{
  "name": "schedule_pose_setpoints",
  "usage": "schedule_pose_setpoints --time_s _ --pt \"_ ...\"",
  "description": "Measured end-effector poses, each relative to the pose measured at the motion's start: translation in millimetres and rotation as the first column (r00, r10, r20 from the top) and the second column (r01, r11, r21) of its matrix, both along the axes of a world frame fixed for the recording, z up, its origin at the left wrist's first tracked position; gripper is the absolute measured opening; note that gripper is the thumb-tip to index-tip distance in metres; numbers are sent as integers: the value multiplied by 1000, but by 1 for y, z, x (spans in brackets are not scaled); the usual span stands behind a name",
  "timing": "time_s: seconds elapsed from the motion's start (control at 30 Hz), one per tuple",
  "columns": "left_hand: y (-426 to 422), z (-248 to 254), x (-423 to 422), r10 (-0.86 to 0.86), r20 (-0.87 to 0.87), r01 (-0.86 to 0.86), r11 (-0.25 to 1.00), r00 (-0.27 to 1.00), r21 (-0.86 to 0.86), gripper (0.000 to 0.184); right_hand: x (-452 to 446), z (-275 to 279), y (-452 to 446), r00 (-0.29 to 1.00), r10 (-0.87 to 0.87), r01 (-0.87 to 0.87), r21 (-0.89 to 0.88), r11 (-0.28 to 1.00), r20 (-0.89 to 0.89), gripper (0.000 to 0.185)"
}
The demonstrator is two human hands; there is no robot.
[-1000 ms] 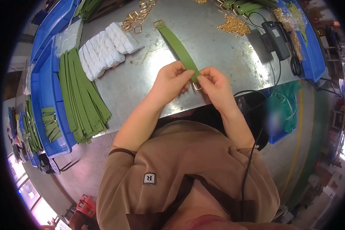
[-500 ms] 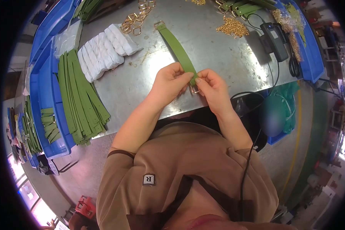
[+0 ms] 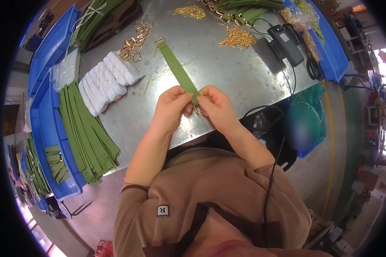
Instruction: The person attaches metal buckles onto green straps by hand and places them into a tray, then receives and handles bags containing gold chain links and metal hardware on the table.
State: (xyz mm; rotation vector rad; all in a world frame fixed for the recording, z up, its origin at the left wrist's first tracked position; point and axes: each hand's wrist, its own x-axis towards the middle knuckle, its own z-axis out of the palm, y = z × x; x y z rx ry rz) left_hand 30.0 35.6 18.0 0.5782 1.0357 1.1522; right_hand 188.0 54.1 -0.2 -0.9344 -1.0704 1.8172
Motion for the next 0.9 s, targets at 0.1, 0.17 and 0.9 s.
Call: schedule_pose_setpoints --time_s 0.1,0.17,0.9 --pt "2 -2 -3 0 31 1 1000 1000 -18 7 8 7 8 994 82 -81 -9 997 77 6" --pt "2 -1 -3 15 64 -13 1000 998 -27 7 16 12 20 979 147 -145 -24 989 144 8" --pt "-1 -5 9 16 30 -14 997 999 -76 5 79 -7 145 104 -686 -136 694 707 720 8"
